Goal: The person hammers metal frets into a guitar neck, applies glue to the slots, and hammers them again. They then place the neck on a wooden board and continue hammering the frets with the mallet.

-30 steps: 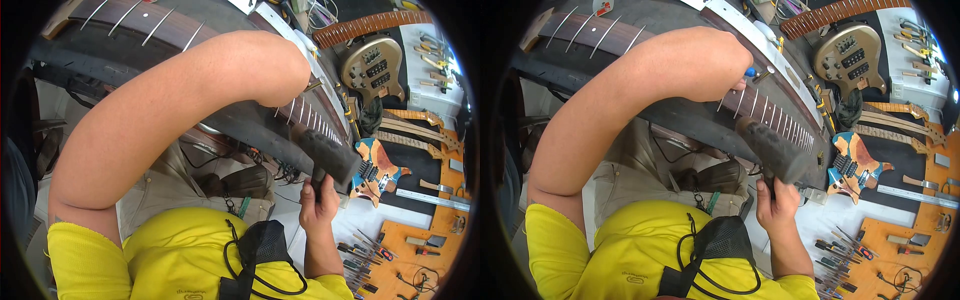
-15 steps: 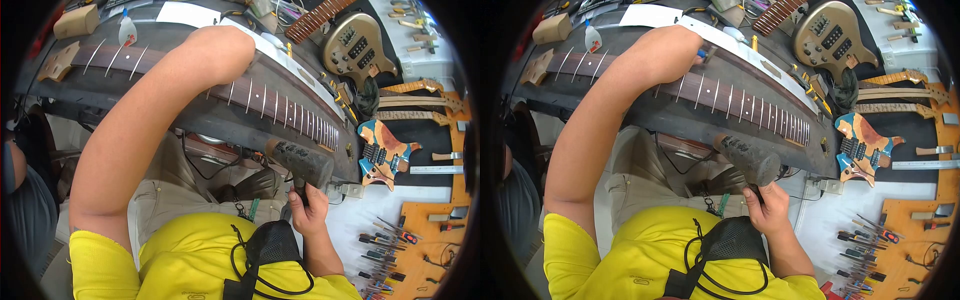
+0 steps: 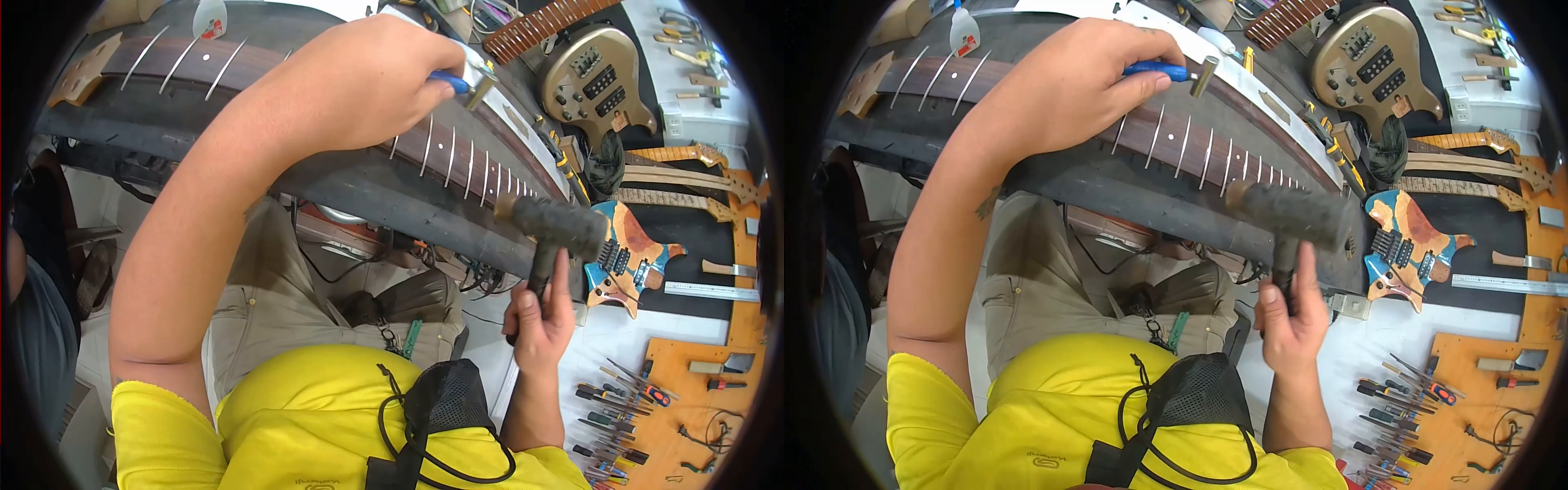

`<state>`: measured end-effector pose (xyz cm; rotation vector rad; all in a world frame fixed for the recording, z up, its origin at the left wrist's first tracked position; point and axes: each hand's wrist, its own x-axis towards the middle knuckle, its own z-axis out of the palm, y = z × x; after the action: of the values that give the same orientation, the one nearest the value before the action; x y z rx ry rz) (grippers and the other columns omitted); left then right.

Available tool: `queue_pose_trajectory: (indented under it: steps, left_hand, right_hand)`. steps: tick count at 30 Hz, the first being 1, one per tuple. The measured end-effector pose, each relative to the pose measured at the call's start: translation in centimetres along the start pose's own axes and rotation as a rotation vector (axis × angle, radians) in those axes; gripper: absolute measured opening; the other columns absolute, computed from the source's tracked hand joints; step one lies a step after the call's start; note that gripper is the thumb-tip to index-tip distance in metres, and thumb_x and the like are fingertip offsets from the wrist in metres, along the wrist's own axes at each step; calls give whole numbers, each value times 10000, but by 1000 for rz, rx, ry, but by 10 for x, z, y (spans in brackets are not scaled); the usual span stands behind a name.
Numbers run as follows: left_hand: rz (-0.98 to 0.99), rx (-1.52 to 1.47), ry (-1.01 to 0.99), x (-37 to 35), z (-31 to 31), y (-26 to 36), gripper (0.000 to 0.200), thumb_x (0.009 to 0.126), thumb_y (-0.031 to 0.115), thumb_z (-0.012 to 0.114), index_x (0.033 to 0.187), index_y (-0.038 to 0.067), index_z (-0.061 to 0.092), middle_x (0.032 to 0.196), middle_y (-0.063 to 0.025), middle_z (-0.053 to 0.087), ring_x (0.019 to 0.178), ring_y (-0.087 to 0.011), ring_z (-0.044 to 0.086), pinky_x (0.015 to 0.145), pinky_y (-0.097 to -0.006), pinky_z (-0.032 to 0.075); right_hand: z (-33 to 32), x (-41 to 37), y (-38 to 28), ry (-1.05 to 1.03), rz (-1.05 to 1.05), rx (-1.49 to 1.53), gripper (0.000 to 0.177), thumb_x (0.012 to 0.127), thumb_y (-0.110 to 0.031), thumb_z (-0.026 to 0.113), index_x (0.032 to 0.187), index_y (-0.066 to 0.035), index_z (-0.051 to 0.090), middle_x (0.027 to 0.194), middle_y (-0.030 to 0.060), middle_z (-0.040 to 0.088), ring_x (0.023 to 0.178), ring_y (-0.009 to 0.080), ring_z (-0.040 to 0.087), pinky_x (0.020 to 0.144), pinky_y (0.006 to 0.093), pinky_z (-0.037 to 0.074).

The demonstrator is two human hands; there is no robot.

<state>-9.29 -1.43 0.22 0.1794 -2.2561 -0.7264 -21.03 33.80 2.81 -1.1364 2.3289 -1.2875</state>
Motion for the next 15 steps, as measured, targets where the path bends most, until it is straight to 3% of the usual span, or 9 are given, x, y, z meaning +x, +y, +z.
queue_pose_trajectory:
  steps: [2,4,7,10,14,15]
  left_hand:
    - [67,-20,26,-2,1,-2,192,949,129,703,1083,-8,714,982,-201,706,929,-407,665,819,-453,531]
    - [222,-117,-35,-4,1,-2,176,919,85,730,1075,4,727,1014,-170,680,980,-388,657,849,-448,523]
    - [270,-107,-137,-7,0,1,172,894,60,754,1062,21,740,1011,-143,659,993,-367,657,866,-454,517]
    - [243,-93,-231,-7,-3,6,178,884,73,771,1055,29,748,1010,-131,671,994,-362,663,882,-460,520]
    - [169,-57,-305,-6,-4,10,188,878,80,778,1059,35,755,1020,-119,683,1014,-364,665,900,-464,524]
    - [151,-67,-329,-5,-4,10,190,878,80,778,1062,37,757,1028,-120,687,1030,-363,665,910,-465,524]
  right_hand:
    - [-3,16,-15,14,8,14,732,1062,-80,635,1691,-32,263,858,33,637,564,66,504,501,228,436]
    - [-6,28,-25,30,-51,19,750,1081,-111,606,1705,-36,199,835,34,601,541,64,482,479,221,410]
    - [0,39,-43,92,-116,133,759,1078,-90,598,1709,-39,179,816,50,558,536,59,454,457,219,385]
    - [4,39,-50,79,-123,96,758,1083,-145,617,1718,-108,205,791,47,540,507,71,438,446,218,366]
    - [1,38,-54,-25,-109,-154,774,1074,-120,623,1714,-67,190,843,57,589,525,59,443,468,207,372]
    - [8,37,-54,28,-149,-137,735,1072,-94,612,1702,-47,236,878,57,620,544,55,460,481,209,373]
